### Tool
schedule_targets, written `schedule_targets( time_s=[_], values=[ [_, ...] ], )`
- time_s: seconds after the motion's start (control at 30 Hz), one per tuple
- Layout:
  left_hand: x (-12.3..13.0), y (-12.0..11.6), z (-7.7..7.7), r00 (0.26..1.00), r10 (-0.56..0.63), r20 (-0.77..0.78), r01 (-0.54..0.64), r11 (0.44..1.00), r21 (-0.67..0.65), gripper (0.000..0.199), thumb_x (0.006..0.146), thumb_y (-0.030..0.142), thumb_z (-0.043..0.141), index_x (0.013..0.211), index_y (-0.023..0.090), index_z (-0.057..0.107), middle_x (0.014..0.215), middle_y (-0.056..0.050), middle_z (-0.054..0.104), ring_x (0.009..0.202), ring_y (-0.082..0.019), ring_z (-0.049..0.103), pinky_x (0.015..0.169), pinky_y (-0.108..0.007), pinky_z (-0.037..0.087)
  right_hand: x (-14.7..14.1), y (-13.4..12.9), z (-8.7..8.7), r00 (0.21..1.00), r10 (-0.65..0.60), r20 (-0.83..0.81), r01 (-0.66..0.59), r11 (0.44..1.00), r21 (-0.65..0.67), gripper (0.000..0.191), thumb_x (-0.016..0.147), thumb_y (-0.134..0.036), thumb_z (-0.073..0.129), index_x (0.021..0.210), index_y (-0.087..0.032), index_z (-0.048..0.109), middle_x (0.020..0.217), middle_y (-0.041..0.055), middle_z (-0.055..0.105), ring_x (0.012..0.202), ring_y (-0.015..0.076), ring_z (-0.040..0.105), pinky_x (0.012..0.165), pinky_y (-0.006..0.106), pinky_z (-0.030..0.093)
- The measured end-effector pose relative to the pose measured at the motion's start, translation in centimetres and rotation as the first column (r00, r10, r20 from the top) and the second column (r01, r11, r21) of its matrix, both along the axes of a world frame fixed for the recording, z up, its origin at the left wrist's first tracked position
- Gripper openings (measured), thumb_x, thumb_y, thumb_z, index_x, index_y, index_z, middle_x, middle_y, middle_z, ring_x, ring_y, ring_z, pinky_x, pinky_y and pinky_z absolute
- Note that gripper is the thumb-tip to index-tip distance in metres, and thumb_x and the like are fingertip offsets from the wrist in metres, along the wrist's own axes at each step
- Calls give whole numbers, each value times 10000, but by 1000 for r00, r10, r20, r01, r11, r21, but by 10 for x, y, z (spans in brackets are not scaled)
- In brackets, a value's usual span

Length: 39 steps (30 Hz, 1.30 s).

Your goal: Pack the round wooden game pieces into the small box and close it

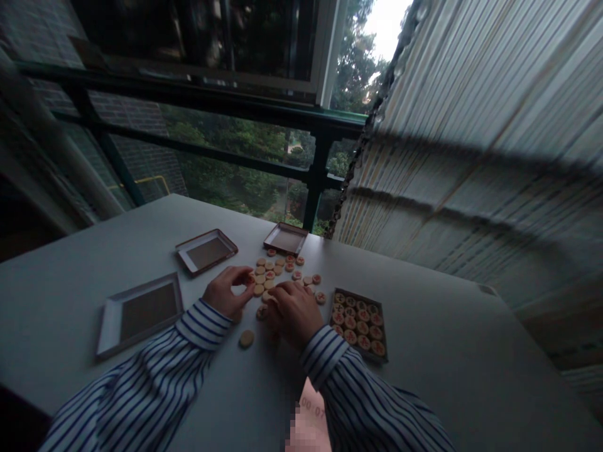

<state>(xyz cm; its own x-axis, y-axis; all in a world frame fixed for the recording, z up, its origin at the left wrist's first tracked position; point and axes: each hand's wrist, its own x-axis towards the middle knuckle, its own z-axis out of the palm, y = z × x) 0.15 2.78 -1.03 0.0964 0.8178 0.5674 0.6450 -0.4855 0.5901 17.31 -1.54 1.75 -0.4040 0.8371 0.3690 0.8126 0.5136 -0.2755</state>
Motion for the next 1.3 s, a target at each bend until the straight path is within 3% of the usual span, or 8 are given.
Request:
schedule_targets(
  time_s=[0.17, 0.37, 0.73, 1.03, 1.3],
  values=[
    [3, -1, 0, 973, -56, 224, 93, 983, -158, 258, 649, 237, 563, 888, 140, 571, 787, -32, 572, 652, -120, 592, 599, -259, 537, 4, 1, 5, 999, -7, -43, 8, 1000, 29, 186, 818, -243, 462, 951, -203, 585, 964, 58, 597, 905, 164, 525, 777, 300, 384],
    [7, -3, 1, 919, -65, 389, 173, 953, -249, 284, 632, 287, 595, 869, 133, 579, 772, -40, 598, 689, -147, 610, 590, -277, 544, 15, 8, 21, 988, -6, -152, 21, 995, 95, 207, 816, -240, 459, 976, -196, 583, 991, 74, 593, 936, 170, 527, 805, 310, 400],
    [21, -11, 4, 824, -103, 557, 331, 885, -327, 305, 593, 286, 652, 853, 136, 601, 777, -46, 654, 723, -167, 630, 683, -328, 539, 56, -5, 64, 960, -57, -275, 94, 988, 122, 209, 812, -258, 460, 958, -179, 589, 900, 66, 597, 824, 159, 558, 755, 303, 435],
    [53, -22, 21, 803, -144, 578, 399, 850, -342, 252, 587, 266, 657, 804, 142, 621, 763, -44, 671, 716, -167, 632, 696, -309, 518, 94, -14, 73, 951, -113, -286, 149, 983, 105, 212, 800, -273, 470, 941, -176, 595, 872, 58, 599, 802, 154, 564, 746, 303, 441],
    [94, -27, 31, 760, -190, 621, 467, 824, -320, 220, 592, 240, 666, 780, 130, 641, 745, -59, 674, 718, -169, 624, 708, -304, 497, 110, -20, 72, 952, -151, -265, 176, 982, 72, 223, 793, -264, 475, 949, -165, 600, 881, 64, 607, 795, 152, 569, 734, 296, 445]
  ],
)
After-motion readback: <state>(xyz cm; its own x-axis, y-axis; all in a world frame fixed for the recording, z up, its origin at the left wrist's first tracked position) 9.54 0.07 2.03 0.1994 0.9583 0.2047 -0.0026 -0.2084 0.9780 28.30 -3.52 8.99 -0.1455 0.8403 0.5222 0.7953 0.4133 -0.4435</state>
